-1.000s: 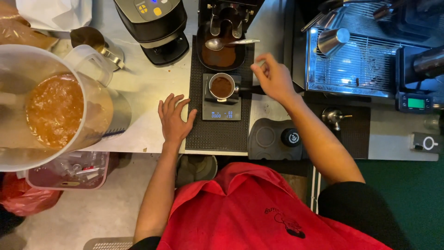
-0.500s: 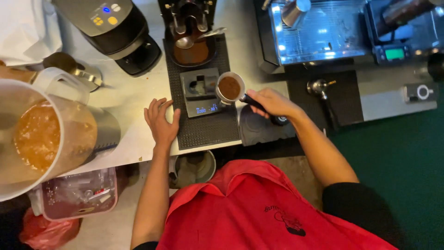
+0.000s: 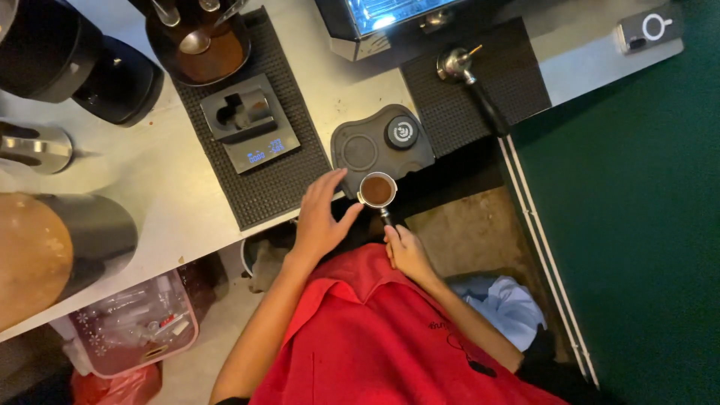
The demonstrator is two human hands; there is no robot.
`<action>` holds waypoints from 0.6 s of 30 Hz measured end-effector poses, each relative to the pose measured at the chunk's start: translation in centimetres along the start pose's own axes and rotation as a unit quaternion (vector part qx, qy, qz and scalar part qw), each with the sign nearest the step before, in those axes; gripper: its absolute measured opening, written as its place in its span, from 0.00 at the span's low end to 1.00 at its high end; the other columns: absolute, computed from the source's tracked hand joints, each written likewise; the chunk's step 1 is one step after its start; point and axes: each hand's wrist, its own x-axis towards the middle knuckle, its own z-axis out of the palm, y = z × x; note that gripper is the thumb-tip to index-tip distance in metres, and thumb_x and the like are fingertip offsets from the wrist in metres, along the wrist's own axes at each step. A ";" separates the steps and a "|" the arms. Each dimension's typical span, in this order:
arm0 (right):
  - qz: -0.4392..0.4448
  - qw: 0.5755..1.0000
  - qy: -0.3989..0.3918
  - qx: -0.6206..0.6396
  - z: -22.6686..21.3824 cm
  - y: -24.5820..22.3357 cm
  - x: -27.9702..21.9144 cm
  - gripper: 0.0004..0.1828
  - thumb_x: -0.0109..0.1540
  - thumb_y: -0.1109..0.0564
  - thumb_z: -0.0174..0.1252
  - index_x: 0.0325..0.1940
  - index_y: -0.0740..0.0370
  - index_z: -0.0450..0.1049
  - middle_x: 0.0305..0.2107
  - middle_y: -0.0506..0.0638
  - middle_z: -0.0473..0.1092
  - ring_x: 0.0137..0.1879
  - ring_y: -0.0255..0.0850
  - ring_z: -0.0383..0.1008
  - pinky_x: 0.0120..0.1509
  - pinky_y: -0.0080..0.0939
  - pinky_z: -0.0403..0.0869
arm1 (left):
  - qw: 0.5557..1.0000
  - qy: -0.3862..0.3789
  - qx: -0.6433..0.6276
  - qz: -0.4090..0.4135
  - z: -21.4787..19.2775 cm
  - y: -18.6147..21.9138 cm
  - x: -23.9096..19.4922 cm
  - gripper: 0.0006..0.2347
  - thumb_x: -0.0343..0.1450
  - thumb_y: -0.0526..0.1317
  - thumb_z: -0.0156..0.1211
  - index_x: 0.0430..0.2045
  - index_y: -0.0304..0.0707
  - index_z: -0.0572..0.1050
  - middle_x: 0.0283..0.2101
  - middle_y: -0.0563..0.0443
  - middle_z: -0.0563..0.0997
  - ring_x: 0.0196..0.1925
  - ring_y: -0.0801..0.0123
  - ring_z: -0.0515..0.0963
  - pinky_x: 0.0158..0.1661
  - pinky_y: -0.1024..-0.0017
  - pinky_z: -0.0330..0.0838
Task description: The person prepares espresso by grinding coffee beans into a portafilter, tamping the grounds, and extracting shots into a metal pitcher. They also steam milk in a separate pitcher using the espresso machine's steam wand.
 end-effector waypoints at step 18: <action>-0.081 0.982 -0.144 -0.094 -7.0 -2.0 3.3 0.23 0.73 0.47 0.45 0.33 0.64 0.73 0.09 0.52 0.69 0.17 0.46 0.75 0.27 0.43 0.76 | 0.997 -0.020 0.064 -0.023 6.4 4.9 4.0 0.42 0.62 0.47 0.78 0.73 0.42 0.62 0.61 0.37 0.78 0.58 0.38 0.78 0.59 0.47 0.71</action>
